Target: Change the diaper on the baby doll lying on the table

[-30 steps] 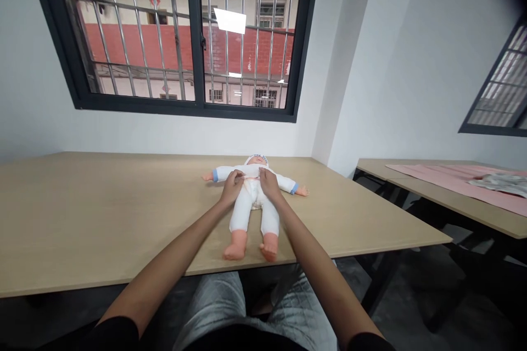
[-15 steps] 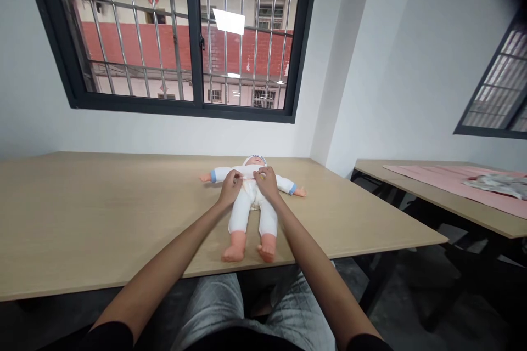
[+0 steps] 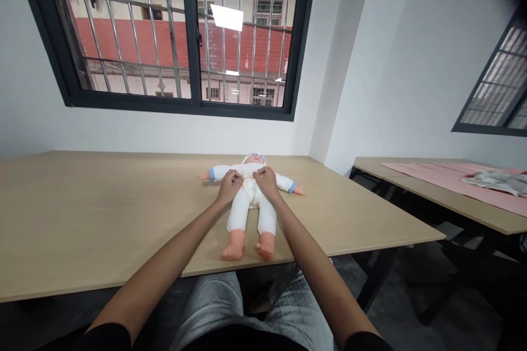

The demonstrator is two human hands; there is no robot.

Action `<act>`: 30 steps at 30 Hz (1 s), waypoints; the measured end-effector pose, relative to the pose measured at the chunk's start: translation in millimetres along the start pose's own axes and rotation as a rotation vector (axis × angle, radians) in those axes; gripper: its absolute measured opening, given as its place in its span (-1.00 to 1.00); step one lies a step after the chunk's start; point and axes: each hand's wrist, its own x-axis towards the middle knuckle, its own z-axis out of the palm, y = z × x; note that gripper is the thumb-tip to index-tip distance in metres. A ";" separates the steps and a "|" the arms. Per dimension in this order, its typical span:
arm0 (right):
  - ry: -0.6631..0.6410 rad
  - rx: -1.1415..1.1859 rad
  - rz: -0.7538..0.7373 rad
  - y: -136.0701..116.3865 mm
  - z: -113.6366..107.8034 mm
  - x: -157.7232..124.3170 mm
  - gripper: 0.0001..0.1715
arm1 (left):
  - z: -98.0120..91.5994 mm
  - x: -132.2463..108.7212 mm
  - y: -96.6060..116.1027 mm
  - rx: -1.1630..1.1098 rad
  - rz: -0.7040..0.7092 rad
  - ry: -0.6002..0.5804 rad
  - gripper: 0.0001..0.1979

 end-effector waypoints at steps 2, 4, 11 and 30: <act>0.001 0.001 -0.002 0.6 -0.2 0.2 -0.89 | -1.5 0.5 2.1 -0.008 -0.013 0.013 -0.98; -0.003 -0.003 -0.002 1.3 0.0 0.4 -0.90 | -5.1 2.5 4.6 -0.029 -0.029 -0.013 -0.94; -0.013 -0.010 -0.008 0.8 1.0 -0.6 -0.91 | -17.4 8.6 12.3 0.080 0.057 -0.160 -0.89; -0.121 -0.011 -0.120 14.7 -10.1 -2.4 -0.78 | -14.4 -12.1 11.5 0.193 0.167 -0.132 -0.76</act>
